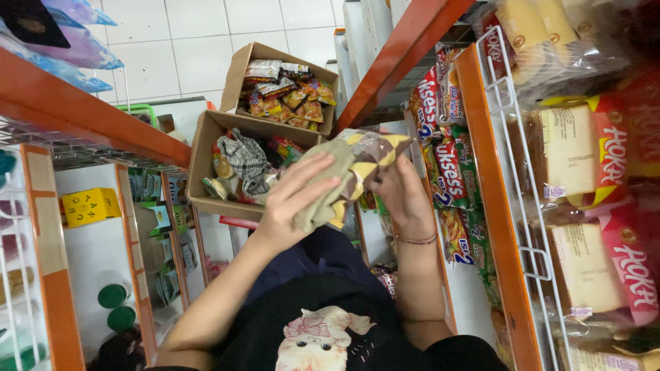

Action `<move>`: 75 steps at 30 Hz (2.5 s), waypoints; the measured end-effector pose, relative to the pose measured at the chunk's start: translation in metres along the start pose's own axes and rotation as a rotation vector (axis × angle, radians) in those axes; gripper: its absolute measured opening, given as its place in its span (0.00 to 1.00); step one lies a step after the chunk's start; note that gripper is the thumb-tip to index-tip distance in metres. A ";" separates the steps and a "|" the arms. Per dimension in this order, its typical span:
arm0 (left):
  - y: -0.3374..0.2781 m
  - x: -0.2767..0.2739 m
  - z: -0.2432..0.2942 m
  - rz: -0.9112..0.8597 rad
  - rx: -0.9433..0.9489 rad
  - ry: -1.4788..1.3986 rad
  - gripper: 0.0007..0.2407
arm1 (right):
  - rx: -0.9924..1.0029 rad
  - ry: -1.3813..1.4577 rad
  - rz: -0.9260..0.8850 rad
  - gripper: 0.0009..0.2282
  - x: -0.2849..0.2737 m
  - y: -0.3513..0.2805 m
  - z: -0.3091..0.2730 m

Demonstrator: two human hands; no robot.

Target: The person scans packaged bread and snacks using a barcode scanner, wipes the packages with a cloth, and places them onto a metal wire shelf in a store.

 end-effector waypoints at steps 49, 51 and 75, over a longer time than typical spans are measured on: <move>-0.068 0.067 -0.025 -0.073 0.123 0.761 0.19 | -0.064 0.194 -0.127 0.29 0.069 0.027 0.009; -0.086 0.075 -0.037 -0.068 0.153 0.768 0.18 | -0.125 0.306 -0.104 0.28 0.058 0.029 0.007; -0.211 0.185 -0.330 -0.405 -1.203 0.231 0.27 | 0.255 0.296 0.400 0.20 -0.108 0.046 0.174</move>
Point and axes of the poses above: each hand's wrist, its own y-axis towards the middle knuckle, its own x-axis out of the palm, z = x × y, the point moved 2 cm from there along y, towards the middle knuckle, and after that the axes turned 15 degrees about -z, right-handed, at the moved point
